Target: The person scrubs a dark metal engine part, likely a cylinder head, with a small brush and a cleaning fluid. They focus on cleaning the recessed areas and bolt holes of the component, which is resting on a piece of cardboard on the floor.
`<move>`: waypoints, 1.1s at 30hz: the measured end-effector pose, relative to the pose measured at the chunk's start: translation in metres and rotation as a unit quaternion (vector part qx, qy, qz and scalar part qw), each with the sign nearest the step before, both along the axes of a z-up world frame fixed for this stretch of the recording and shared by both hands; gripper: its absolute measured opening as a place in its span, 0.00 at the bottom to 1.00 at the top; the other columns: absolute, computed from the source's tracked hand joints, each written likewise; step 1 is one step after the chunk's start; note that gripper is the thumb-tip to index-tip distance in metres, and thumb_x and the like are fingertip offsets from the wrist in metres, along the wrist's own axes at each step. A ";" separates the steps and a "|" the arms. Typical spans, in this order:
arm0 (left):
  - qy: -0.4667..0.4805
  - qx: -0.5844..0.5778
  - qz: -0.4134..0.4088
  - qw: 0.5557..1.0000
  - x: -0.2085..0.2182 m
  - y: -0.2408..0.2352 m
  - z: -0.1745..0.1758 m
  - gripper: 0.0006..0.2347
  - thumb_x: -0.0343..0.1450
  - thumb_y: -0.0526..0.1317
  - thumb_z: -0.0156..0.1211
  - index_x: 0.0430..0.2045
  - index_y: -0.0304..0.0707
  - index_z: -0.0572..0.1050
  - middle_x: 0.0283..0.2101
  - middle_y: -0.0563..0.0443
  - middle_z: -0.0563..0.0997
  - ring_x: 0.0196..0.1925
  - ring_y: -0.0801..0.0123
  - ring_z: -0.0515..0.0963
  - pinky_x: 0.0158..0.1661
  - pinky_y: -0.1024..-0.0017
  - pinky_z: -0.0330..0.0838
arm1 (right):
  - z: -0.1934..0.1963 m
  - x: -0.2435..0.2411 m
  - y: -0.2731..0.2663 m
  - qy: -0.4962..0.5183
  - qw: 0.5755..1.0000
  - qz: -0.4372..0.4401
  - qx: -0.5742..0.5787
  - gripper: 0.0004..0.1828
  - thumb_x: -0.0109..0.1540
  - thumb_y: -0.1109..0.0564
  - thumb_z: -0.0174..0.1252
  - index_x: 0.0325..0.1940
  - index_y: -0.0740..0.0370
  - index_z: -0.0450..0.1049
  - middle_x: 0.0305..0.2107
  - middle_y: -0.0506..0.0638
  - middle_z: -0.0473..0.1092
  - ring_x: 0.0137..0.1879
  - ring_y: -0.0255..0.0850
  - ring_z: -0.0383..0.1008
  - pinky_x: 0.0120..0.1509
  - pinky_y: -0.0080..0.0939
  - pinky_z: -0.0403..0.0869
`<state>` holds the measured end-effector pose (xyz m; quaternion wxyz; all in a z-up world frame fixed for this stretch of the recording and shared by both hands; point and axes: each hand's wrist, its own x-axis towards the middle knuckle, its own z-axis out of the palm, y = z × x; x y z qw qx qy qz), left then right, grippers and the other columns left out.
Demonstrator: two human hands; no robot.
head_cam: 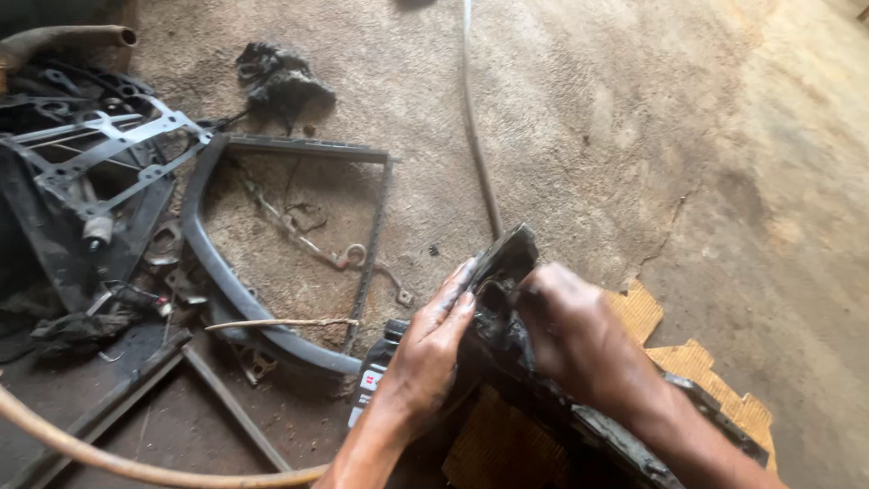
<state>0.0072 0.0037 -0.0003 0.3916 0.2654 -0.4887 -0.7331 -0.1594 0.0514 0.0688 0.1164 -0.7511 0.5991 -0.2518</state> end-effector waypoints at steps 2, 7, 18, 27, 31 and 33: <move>-0.020 -0.008 0.004 1.000 0.002 0.000 0.002 0.24 0.76 0.42 0.41 0.68 0.27 0.61 0.71 0.33 0.68 0.75 0.55 0.63 0.71 0.65 0.53 | -0.011 0.006 0.009 -0.011 0.996 0.085 -0.036 0.08 0.63 0.64 0.51 0.46 0.67 0.71 0.32 0.56 0.74 0.35 0.44 0.79 0.35 0.44 0.78; -0.048 -0.044 0.020 0.998 0.002 0.000 0.005 0.24 0.76 0.42 0.40 0.67 0.26 0.60 0.73 0.37 0.63 0.78 0.60 0.57 0.72 0.68 0.47 | -0.011 -0.016 -0.006 0.067 0.993 -0.077 0.060 0.06 0.66 0.59 0.50 0.37 0.62 0.70 0.28 0.53 0.73 0.29 0.42 0.75 0.32 0.44 0.76; 0.031 0.029 -0.004 0.999 0.003 -0.004 -0.006 0.25 0.75 0.42 0.43 0.68 0.26 0.58 0.75 0.40 0.61 0.79 0.63 0.53 0.73 0.69 0.44 | 0.010 0.012 -0.021 0.110 0.994 0.005 0.007 0.07 0.65 0.57 0.55 0.40 0.65 0.74 0.31 0.55 0.74 0.32 0.45 0.77 0.35 0.46 0.77; 0.014 0.000 -0.017 1.000 0.007 -0.004 -0.010 0.25 0.76 0.43 0.42 0.68 0.27 0.58 0.75 0.38 0.60 0.80 0.61 0.53 0.73 0.68 0.43 | -0.001 0.002 -0.018 0.090 0.995 0.017 0.045 0.08 0.64 0.57 0.56 0.37 0.63 0.78 0.31 0.56 0.78 0.29 0.41 0.79 0.31 0.44 0.79; -0.007 -0.021 0.000 1.000 0.006 -0.003 -0.006 0.25 0.77 0.43 0.42 0.68 0.25 0.59 0.75 0.37 0.61 0.80 0.60 0.54 0.73 0.67 0.44 | 0.009 -0.020 -0.020 0.018 0.994 -0.096 0.049 0.08 0.65 0.57 0.55 0.41 0.61 0.78 0.32 0.55 0.81 0.28 0.40 0.82 0.30 0.42 0.78; -0.029 -0.014 0.010 0.999 0.004 0.001 -0.006 0.25 0.76 0.44 0.43 0.68 0.26 0.59 0.74 0.37 0.62 0.79 0.61 0.55 0.73 0.67 0.46 | 0.005 -0.021 -0.011 0.019 0.994 -0.104 -0.016 0.08 0.66 0.58 0.54 0.43 0.64 0.76 0.34 0.57 0.80 0.33 0.41 0.82 0.35 0.42 0.79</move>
